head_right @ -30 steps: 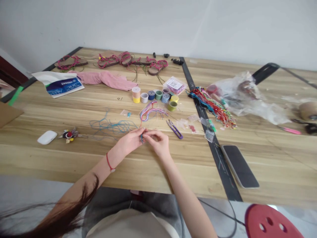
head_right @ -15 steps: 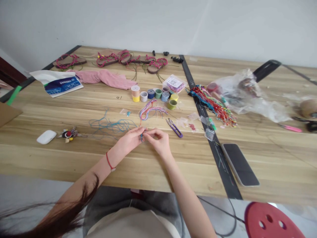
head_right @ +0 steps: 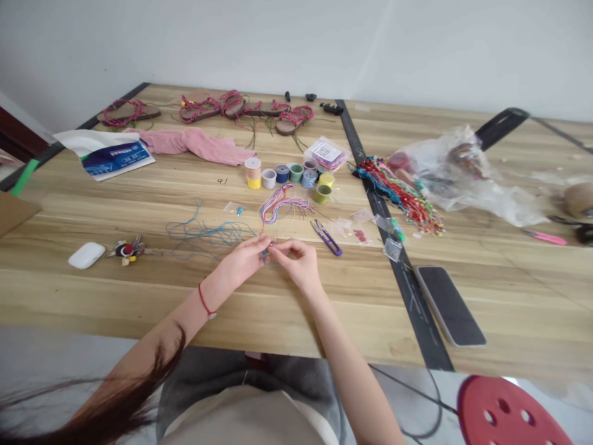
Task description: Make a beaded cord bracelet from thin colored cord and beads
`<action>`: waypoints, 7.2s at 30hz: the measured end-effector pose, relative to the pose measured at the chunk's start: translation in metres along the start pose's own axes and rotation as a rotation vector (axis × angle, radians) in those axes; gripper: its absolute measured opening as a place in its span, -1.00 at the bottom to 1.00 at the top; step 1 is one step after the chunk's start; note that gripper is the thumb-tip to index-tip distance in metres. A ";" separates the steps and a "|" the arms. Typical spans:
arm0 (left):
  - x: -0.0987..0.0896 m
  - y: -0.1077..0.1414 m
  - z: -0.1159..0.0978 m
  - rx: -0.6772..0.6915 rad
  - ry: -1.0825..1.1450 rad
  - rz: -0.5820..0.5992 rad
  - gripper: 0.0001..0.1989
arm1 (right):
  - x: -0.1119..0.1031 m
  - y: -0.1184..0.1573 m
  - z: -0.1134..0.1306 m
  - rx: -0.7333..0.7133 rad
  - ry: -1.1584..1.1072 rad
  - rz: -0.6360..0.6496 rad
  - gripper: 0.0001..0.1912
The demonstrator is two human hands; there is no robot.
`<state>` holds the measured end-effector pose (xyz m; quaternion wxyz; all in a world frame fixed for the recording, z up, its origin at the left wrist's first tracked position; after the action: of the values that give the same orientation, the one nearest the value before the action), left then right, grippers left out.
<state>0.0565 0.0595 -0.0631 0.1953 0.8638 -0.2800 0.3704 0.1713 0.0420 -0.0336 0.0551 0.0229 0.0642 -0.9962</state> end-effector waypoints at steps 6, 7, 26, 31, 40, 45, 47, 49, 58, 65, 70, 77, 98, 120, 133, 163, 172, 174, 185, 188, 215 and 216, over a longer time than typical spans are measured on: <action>-0.003 -0.001 0.002 -0.009 -0.017 -0.004 -0.79 | -0.001 -0.001 0.000 -0.021 -0.012 -0.003 -0.88; -0.004 -0.001 0.002 -0.009 -0.021 -0.007 -0.78 | 0.000 -0.001 0.000 -0.025 -0.019 -0.001 -0.88; 0.000 0.001 0.000 -0.002 -0.104 -0.036 -0.82 | -0.006 0.001 0.000 -0.037 0.035 -0.046 -0.90; 0.001 0.002 -0.003 0.013 -0.138 -0.030 -0.79 | -0.004 0.001 0.006 -0.070 0.097 -0.039 -0.90; -0.002 0.001 0.000 0.031 -0.125 -0.032 -0.77 | -0.002 0.002 0.008 -0.083 0.161 -0.007 -0.88; -0.002 0.001 0.000 0.028 -0.123 -0.040 -0.80 | -0.002 0.002 0.007 -0.081 0.162 -0.015 -0.89; -0.001 0.001 -0.001 0.025 -0.125 -0.041 -0.81 | -0.002 0.002 0.007 -0.087 0.177 -0.007 -0.89; 0.000 0.002 -0.001 0.023 -0.128 -0.040 -0.82 | -0.001 0.002 0.007 -0.092 0.196 0.004 -0.88; 0.001 0.002 -0.001 0.027 -0.117 -0.041 -0.81 | -0.001 0.003 0.009 -0.122 0.210 0.006 -0.90; 0.000 0.002 -0.001 0.015 -0.115 -0.049 -0.85 | -0.001 0.002 0.007 -0.084 0.188 -0.016 -0.88; 0.001 0.002 -0.001 0.011 -0.112 -0.045 -0.85 | -0.003 0.002 0.007 -0.052 0.151 -0.047 -0.87; 0.001 0.002 -0.001 0.005 -0.123 -0.044 -0.87 | -0.003 0.002 0.008 -0.075 0.160 -0.049 -0.87; -0.003 0.004 -0.008 0.058 -0.284 -0.076 -0.82 | -0.007 0.005 0.013 -0.141 0.146 -0.111 -0.83; -0.003 0.002 -0.015 0.096 -0.496 -0.060 -0.75 | -0.008 0.000 0.013 -0.187 0.069 -0.028 -0.71; 0.000 0.005 -0.029 0.279 -0.876 -0.106 -0.87 | -0.006 -0.008 -0.008 -0.012 -0.142 0.066 -0.73; -0.003 0.007 -0.029 0.276 -0.665 -0.178 -0.76 | -0.010 -0.005 -0.009 -0.015 -0.134 -0.037 -0.73; -0.002 0.008 -0.029 0.273 -0.679 -0.186 -0.75 | -0.010 -0.005 -0.006 -0.046 -0.080 -0.049 -0.74; -0.001 0.008 -0.029 0.276 -0.688 -0.181 -0.76 | -0.011 -0.005 -0.006 -0.047 -0.089 -0.050 -0.75; 0.001 0.008 -0.029 0.275 -0.676 -0.179 -0.74 | -0.010 -0.005 -0.007 -0.031 -0.098 -0.038 -0.76; 0.001 0.008 -0.029 0.251 -0.658 -0.179 -0.72 | -0.010 -0.004 -0.006 -0.033 -0.082 -0.037 -0.74; 0.004 0.008 -0.041 0.274 -0.741 -0.111 -0.76 | -0.006 -0.004 -0.005 -0.035 -0.041 0.021 -0.74; 0.004 0.007 -0.040 0.270 -0.747 -0.102 -0.76 | -0.005 -0.004 -0.004 -0.031 -0.046 0.027 -0.74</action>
<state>0.0331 0.0743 -0.0337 -0.0171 0.9697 -0.2375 0.0543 0.1758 0.0476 -0.0372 0.0702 0.0000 0.0781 -0.9945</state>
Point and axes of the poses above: each hand's wrist, its own y-axis away from the middle knuckle, its own x-axis out of the palm, z = x × y, the point moved 7 cm from there along -y, towards the middle knuckle, and after that the axes turned 14 degrees about z, right-handed, at the moved point
